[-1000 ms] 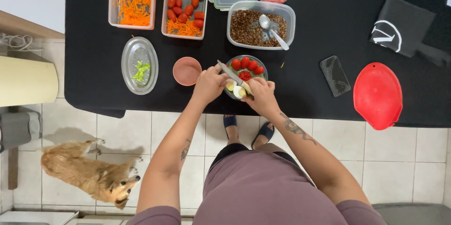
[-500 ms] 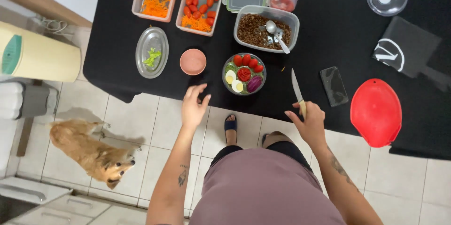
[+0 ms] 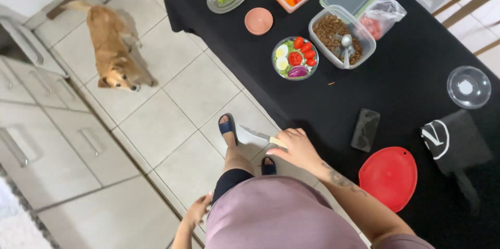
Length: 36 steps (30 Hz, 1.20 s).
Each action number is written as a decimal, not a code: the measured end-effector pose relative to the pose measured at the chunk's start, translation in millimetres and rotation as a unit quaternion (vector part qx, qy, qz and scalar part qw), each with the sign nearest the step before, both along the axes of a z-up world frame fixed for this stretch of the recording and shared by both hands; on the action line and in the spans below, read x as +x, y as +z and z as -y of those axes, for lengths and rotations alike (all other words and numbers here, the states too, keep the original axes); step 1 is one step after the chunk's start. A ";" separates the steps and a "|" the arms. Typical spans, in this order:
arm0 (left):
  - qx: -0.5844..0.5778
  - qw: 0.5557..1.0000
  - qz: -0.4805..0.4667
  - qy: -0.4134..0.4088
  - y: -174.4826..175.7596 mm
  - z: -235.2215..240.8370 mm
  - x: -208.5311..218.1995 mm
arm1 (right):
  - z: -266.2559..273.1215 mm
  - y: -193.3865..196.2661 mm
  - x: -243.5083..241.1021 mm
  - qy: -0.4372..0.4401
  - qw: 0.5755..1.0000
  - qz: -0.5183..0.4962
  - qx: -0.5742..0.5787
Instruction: The person slices a red onion and a boiled egg on a cutting board using a knife. They then transfer the sliced onion and egg into a bowl containing lettuce and tomatoes, arranging the ingredients before placing a lid on the bowl.
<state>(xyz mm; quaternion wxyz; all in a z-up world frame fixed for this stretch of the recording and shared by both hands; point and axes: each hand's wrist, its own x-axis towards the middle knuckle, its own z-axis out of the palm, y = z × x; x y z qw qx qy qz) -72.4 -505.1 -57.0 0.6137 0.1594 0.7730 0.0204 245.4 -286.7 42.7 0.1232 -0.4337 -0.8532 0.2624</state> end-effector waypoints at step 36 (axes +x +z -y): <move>0.123 0.808 -0.509 0.272 138.6 390.9 -171.2 | 332.1 54.8 -398.1 0.321 0.877 0.006 -0.357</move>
